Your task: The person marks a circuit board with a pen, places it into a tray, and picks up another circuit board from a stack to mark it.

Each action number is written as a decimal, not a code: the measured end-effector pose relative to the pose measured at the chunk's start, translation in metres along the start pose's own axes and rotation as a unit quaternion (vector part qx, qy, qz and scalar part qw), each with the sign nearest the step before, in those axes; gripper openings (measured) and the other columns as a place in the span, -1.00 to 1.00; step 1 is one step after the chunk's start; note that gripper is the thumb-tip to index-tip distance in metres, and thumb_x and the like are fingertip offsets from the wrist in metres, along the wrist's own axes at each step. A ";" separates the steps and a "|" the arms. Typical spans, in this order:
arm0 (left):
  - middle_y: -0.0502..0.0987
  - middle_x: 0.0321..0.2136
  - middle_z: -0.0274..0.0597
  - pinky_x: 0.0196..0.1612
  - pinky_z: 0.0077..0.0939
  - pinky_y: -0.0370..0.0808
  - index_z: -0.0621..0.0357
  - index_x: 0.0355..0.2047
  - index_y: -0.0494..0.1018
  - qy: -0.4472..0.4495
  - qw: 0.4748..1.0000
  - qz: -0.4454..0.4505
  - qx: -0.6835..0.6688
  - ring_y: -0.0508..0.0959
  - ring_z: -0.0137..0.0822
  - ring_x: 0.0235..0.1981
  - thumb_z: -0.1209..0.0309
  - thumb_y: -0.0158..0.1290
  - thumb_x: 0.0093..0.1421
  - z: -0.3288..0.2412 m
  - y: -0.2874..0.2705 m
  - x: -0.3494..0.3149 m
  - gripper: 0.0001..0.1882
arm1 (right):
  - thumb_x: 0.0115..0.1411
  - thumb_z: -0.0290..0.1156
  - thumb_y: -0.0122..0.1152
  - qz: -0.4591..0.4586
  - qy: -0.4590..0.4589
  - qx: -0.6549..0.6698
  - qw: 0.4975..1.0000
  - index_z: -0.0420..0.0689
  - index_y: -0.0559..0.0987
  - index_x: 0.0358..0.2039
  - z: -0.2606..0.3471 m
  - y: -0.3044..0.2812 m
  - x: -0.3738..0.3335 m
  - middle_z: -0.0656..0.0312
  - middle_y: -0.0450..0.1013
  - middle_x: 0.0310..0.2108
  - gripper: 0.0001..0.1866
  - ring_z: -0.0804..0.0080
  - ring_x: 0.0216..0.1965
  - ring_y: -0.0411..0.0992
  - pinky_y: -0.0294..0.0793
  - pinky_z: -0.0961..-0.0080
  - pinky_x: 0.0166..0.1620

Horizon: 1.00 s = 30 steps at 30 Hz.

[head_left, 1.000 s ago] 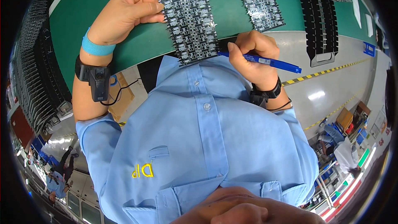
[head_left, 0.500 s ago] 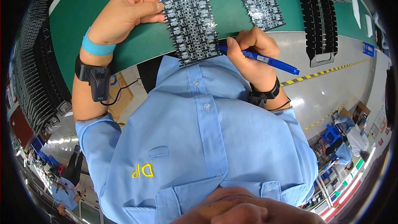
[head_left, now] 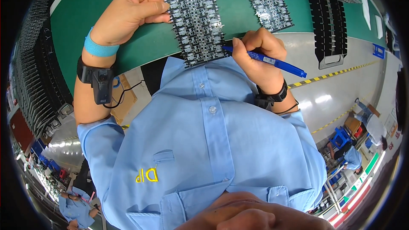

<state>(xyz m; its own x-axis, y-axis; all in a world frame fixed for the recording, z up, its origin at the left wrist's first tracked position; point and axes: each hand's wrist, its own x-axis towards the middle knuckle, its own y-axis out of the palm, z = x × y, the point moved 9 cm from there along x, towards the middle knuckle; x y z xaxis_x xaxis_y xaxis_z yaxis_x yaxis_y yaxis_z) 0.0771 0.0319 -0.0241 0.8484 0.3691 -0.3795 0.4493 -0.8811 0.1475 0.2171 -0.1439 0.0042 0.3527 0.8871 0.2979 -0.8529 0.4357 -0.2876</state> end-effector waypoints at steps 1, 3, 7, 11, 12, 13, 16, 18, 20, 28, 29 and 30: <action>0.53 -0.24 -0.39 -0.09 -0.70 0.58 0.27 0.23 0.20 0.001 1.000 0.006 -0.003 0.54 -0.63 -0.24 0.57 0.01 0.22 0.001 -0.001 0.000 -0.45 | 0.01 -0.73 0.27 -0.001 -0.003 -0.001 1.000 -0.16 0.29 -0.62 0.000 0.000 0.000 0.29 0.37 -0.69 -0.68 0.65 -0.66 0.28 0.23 0.65 -0.57; 0.52 -0.24 -0.39 -0.09 -0.70 0.58 0.28 0.23 0.20 0.002 1.000 0.011 -0.007 0.54 -0.63 -0.24 0.57 0.01 0.22 0.001 0.000 0.000 -0.45 | 0.01 -0.73 0.27 0.000 -0.003 -0.001 1.000 -0.16 0.29 -0.62 0.000 0.000 -0.001 0.30 0.36 -0.69 -0.68 0.65 -0.66 0.27 0.23 0.65 -0.56; 0.51 -0.26 -0.41 -0.09 -0.70 0.58 0.28 0.23 0.21 0.002 1.000 0.005 -0.003 0.54 -0.63 -0.25 0.58 0.01 0.22 0.001 -0.002 0.000 -0.45 | 0.03 -0.72 0.27 -0.014 0.003 0.020 1.000 -0.16 0.28 -0.60 0.001 -0.002 -0.001 0.31 0.34 -0.69 -0.68 0.66 -0.65 0.24 0.21 0.66 -0.55; 0.51 -0.27 -0.42 -0.09 -0.70 0.58 0.29 0.22 0.21 0.005 1.000 0.006 -0.003 0.54 -0.64 -0.25 0.57 0.02 0.22 0.001 -0.002 0.000 -0.46 | 0.06 -0.72 0.26 -0.056 0.017 0.058 0.997 -0.15 0.28 -0.59 0.007 -0.008 0.002 0.32 0.32 -0.68 -0.68 0.67 -0.64 0.21 0.17 0.66 -0.54; 0.51 -0.27 -0.41 -0.09 -0.70 0.58 0.29 0.22 0.21 0.006 1.000 0.007 -0.004 0.55 -0.63 -0.25 0.57 0.02 0.22 0.001 -0.001 0.000 -0.46 | 0.07 -0.71 0.26 -0.068 0.018 0.055 0.996 -0.15 0.28 -0.59 0.009 -0.010 0.004 0.33 0.31 -0.68 -0.68 0.68 -0.64 0.20 0.16 0.67 -0.54; 0.51 -0.26 -0.40 -0.09 -0.70 0.58 0.29 0.21 0.21 0.008 1.000 0.009 -0.004 0.55 -0.63 -0.25 0.57 0.02 0.22 0.001 -0.001 0.001 -0.46 | 0.08 -0.71 0.26 -0.080 0.019 0.051 0.995 -0.15 0.28 -0.58 0.010 -0.011 0.005 0.33 0.31 -0.68 -0.68 0.68 -0.63 0.19 0.15 0.67 -0.54; 0.52 -0.25 -0.39 -0.09 -0.70 0.58 0.30 0.21 0.22 0.005 1.000 0.001 -0.004 0.55 -0.63 -0.26 0.57 0.02 0.22 -0.002 0.003 0.000 -0.47 | 0.08 -0.71 0.25 -0.066 -0.008 0.010 0.998 -0.15 0.27 -0.58 0.010 -0.005 0.010 0.34 0.30 -0.69 -0.67 0.68 -0.64 0.18 0.15 0.67 -0.55; 0.53 -0.24 -0.38 -0.09 -0.69 0.58 0.30 0.21 0.22 -0.005 1.000 -0.017 -0.005 0.55 -0.63 -0.26 0.57 0.02 0.22 -0.003 0.004 -0.001 -0.47 | 0.08 -0.71 0.25 -0.058 -0.022 -0.010 0.998 -0.15 0.27 -0.59 0.012 -0.002 0.012 0.34 0.29 -0.69 -0.67 0.68 -0.65 0.17 0.14 0.67 -0.55; 0.53 -0.24 -0.37 -0.09 -0.69 0.58 0.30 0.20 0.22 -0.002 1.000 -0.008 -0.008 0.55 -0.62 -0.25 0.57 0.01 0.22 -0.002 0.002 0.000 -0.48 | 0.09 -0.71 0.25 -0.054 -0.016 -0.021 0.998 -0.14 0.26 -0.59 0.014 -0.002 0.012 0.35 0.28 -0.70 -0.67 0.69 -0.66 0.16 0.14 0.67 -0.55; 0.55 -0.23 -0.37 -0.09 -0.73 0.55 0.27 0.19 0.23 0.015 1.000 0.026 -0.007 0.54 -0.62 -0.21 0.53 -0.01 0.25 -0.004 0.006 0.000 -0.51 | 0.08 -0.70 0.24 -0.049 -0.015 -0.013 0.999 -0.14 0.25 -0.60 0.012 0.000 0.014 0.35 0.26 -0.72 -0.66 0.68 -0.68 0.15 0.13 0.65 -0.57; 0.55 -0.23 -0.40 -0.10 -0.75 0.53 0.24 0.17 0.26 0.017 1.000 0.025 -0.003 0.53 -0.66 -0.21 0.49 -0.01 0.27 -0.005 0.008 0.000 -0.54 | 0.08 -0.70 0.24 -0.047 -0.017 -0.013 0.999 -0.14 0.25 -0.60 0.012 0.001 0.014 0.35 0.27 -0.72 -0.66 0.68 -0.68 0.16 0.13 0.65 -0.57; 0.55 -0.23 -0.43 -0.10 -0.78 0.50 0.20 0.16 0.29 0.018 1.000 0.023 0.000 0.51 -0.69 -0.22 0.45 -0.01 0.29 -0.006 0.008 0.000 -0.57 | 0.08 -0.70 0.24 -0.047 -0.018 -0.013 0.999 -0.14 0.25 -0.60 0.012 0.000 0.014 0.35 0.27 -0.72 -0.66 0.68 -0.68 0.16 0.13 0.65 -0.57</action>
<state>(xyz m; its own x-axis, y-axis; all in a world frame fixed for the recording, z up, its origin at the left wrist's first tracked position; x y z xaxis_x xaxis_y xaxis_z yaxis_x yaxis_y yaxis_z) 0.0823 0.0265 -0.0174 0.8779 0.3379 -0.3394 0.4088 -0.8978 0.1637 0.2173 -0.1336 0.0196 0.4166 0.8362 0.3567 -0.8060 0.5212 -0.2804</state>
